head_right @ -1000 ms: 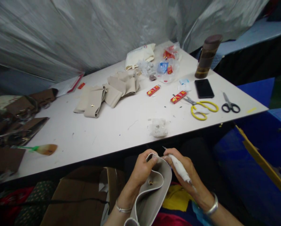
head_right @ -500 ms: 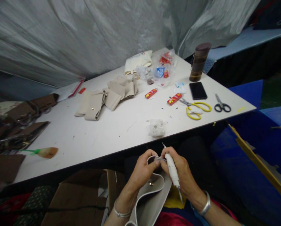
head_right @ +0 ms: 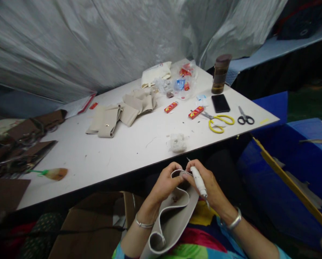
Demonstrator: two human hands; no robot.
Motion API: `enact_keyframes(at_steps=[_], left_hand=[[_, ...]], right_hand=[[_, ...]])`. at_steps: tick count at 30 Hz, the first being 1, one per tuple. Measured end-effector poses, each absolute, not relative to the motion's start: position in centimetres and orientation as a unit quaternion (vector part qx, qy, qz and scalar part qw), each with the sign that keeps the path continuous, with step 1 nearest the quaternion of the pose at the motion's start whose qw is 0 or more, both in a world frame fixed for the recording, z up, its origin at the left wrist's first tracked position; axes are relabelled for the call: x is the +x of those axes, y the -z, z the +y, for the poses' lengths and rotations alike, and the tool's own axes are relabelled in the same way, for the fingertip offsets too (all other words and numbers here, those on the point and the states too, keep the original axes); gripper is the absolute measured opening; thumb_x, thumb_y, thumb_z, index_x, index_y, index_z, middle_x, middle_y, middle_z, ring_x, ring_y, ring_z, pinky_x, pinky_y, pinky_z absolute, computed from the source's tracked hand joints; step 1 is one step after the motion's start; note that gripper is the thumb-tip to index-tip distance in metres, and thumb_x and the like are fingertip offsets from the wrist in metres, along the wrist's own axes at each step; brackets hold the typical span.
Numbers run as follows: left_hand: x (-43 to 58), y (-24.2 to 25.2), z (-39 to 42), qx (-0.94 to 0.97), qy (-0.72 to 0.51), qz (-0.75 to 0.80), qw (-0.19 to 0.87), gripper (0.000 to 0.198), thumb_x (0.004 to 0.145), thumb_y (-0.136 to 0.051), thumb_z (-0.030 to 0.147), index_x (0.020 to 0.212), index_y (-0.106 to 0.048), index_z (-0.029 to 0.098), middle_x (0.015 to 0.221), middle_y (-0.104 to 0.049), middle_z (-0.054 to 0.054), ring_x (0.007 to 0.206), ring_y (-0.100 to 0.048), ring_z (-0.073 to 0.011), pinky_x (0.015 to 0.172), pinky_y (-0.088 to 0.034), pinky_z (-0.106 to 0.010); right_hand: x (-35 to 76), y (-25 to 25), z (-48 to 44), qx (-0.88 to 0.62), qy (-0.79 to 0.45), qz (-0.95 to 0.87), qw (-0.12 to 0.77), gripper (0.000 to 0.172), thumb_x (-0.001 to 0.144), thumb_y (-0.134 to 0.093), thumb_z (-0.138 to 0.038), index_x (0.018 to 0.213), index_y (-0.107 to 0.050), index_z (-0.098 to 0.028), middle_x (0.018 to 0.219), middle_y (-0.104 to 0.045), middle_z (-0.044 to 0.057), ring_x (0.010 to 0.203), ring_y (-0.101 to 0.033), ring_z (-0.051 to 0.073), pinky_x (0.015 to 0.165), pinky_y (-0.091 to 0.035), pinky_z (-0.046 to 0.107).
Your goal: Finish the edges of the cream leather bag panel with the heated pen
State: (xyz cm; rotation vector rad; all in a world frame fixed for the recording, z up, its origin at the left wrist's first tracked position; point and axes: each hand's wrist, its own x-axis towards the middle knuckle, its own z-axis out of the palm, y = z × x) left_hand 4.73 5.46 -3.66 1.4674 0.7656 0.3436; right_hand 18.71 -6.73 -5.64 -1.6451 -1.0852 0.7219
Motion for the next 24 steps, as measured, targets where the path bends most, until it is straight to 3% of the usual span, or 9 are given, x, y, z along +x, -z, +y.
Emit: enact_keyframes(at_steps=[4, 15, 21, 24], left_hand=[[4.9, 3.7, 5.6, 0.636, -0.144, 0.310, 0.692, 0.023, 0.067, -0.075, 0.011, 0.086, -0.062, 0.018, 0.084, -0.061, 0.002, 0.081, -0.054, -0.0151, 0.076, -0.041, -0.027], [4.7, 3.7, 5.5, 0.633, -0.140, 0.300, 0.700, 0.023, 0.067, -0.075, 0.010, 0.086, -0.065, 0.017, 0.082, -0.064, 0.001, 0.078, -0.057, -0.0151, 0.075, -0.044, -0.027], [1.4, 2.9, 5.5, 0.691, -0.250, 0.325, 0.596, 0.040, 0.081, -0.078, 0.023, 0.119, -0.069, 0.020, 0.126, -0.071, -0.009, 0.118, -0.063, -0.0249, 0.104, -0.045, -0.038], [-2.5, 1.9, 5.4, 0.700, -0.307, 0.319, 0.561, 0.027, 0.090, -0.072, 0.023, 0.116, -0.072, 0.021, 0.134, -0.068, -0.011, 0.129, -0.060, -0.0273, 0.107, -0.045, -0.040]], right_hand=[[18.2, 5.6, -7.1, -0.694, -0.258, -0.451, 0.499, 0.024, 0.096, -0.066, -0.048, 0.102, -0.061, -0.025, 0.084, -0.067, 0.001, 0.070, -0.060, 0.018, 0.059, -0.048, 0.025], [17.2, 5.2, -7.3, -0.713, -0.194, -0.454, 0.498, 0.017, 0.094, -0.066, -0.041, 0.098, -0.060, -0.025, 0.077, -0.064, 0.000, 0.062, -0.057, 0.016, 0.055, -0.046, 0.024], [16.7, 5.5, -6.0, -0.693, -0.208, -0.475, 0.501, 0.016, 0.097, -0.065, -0.039, 0.100, -0.060, -0.025, 0.075, -0.062, -0.003, 0.060, -0.055, 0.014, 0.055, -0.044, 0.023], [16.2, 5.2, -5.2, -0.678, -0.211, -0.503, 0.493, 0.013, 0.099, -0.063, -0.037, 0.102, -0.059, -0.025, 0.077, -0.063, -0.002, 0.062, -0.057, 0.015, 0.059, -0.045, 0.024]])
